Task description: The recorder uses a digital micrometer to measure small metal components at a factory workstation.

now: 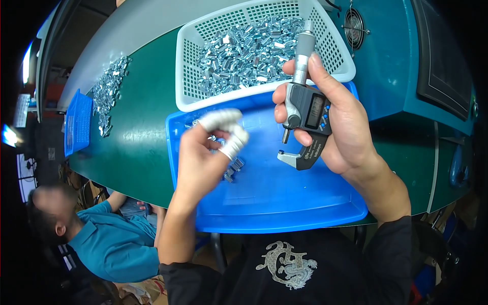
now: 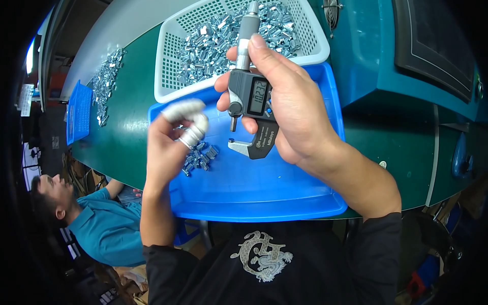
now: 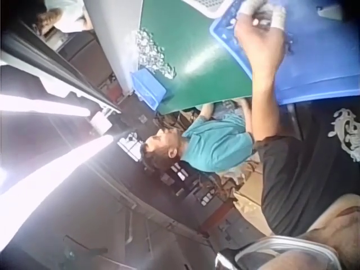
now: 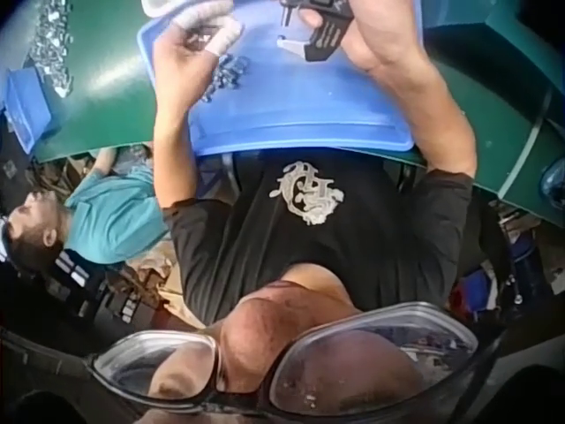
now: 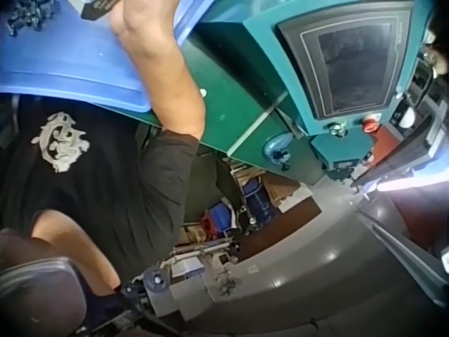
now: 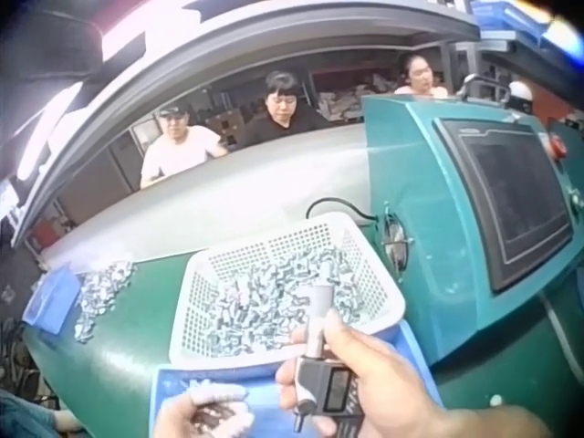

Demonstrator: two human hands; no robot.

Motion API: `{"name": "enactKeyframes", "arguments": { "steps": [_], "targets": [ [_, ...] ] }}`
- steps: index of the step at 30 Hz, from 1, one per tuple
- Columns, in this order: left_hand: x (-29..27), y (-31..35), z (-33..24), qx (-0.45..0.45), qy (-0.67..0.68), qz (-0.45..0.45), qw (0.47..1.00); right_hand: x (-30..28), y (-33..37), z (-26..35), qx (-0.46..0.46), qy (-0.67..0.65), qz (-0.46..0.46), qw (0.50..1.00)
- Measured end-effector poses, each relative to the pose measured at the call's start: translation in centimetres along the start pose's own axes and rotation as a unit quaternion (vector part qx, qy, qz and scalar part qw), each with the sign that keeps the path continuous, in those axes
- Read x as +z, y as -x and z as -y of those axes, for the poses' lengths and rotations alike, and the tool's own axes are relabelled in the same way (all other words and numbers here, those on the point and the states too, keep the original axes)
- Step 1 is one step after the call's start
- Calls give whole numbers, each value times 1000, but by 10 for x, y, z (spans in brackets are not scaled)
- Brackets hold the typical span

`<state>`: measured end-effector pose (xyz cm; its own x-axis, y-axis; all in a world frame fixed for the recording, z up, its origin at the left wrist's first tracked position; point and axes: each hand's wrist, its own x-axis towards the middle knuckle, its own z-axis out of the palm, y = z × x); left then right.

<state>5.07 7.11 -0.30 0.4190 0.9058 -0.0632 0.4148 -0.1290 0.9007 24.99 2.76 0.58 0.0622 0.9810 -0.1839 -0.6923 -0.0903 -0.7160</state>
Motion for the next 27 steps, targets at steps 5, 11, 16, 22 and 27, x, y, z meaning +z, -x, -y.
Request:
{"name": "enactKeyframes", "arguments": {
  "steps": [5,11,16,22,27],
  "targets": [
    [-2,15,20,9,-373,45,927,0,-5,-2,4,-4,7,1000],
    [-2,23,31,-22,-385,111,916,9,-2,2,43,-16,-31,998],
    [0,10,16,-20,-204,120,971,4,-2,-4,10,4,-33,999],
    [18,8,-4,-1,182,114,977,6,1,-8,-12,14,-41,999],
    [25,5,4,-22,393,127,910,17,-4,0,18,-1,-66,998]
  ]
}}
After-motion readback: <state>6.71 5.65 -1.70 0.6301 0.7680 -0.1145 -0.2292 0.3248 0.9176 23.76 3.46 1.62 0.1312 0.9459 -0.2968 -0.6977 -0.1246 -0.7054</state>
